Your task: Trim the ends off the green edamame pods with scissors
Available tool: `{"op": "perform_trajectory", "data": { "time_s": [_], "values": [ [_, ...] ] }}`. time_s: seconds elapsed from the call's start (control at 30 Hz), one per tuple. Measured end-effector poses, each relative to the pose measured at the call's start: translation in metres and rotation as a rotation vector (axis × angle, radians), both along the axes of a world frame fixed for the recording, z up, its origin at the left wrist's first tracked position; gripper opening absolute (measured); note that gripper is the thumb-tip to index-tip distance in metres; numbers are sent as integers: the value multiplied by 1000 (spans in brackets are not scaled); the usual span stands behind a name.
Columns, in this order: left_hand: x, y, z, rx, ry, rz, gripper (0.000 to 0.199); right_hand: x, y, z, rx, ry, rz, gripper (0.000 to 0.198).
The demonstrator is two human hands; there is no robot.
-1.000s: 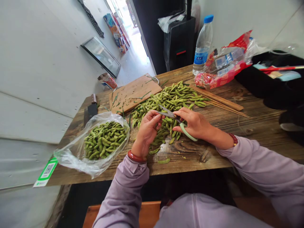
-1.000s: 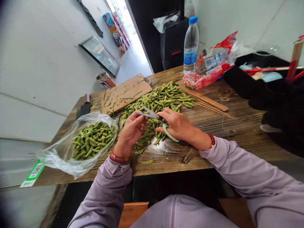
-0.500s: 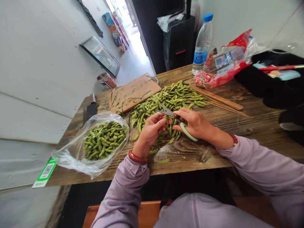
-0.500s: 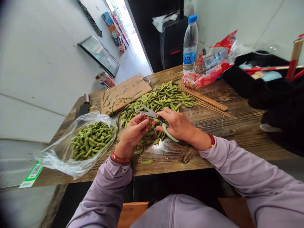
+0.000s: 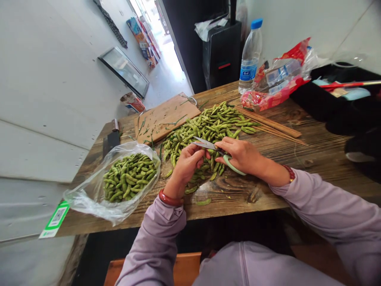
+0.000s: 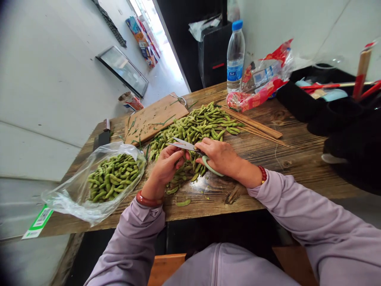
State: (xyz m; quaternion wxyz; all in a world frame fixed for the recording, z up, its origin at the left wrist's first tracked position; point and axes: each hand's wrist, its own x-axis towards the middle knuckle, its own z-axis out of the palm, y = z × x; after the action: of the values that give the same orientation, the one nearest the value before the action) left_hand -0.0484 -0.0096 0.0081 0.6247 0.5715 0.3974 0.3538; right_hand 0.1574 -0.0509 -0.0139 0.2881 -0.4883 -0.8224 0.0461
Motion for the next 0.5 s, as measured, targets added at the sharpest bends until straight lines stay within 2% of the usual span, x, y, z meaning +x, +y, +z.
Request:
{"op": "perform_trajectory", "data": {
  "time_s": [0.1,0.23,0.4,0.5],
  "values": [
    [-1,1,0,15,16,-18,27,0,0,0,-18,-13,-2,28],
    [-2,2,0,-8,-37,-27,27,1,1,0,-46,10,-11,29],
    [-4,8,4,-202,-300,90,20,1,3,-4,-58,120,-24,33],
    [-5,9,5,-282,-394,158,26,1,3,-6,-52,140,-26,34]
  ]
}}
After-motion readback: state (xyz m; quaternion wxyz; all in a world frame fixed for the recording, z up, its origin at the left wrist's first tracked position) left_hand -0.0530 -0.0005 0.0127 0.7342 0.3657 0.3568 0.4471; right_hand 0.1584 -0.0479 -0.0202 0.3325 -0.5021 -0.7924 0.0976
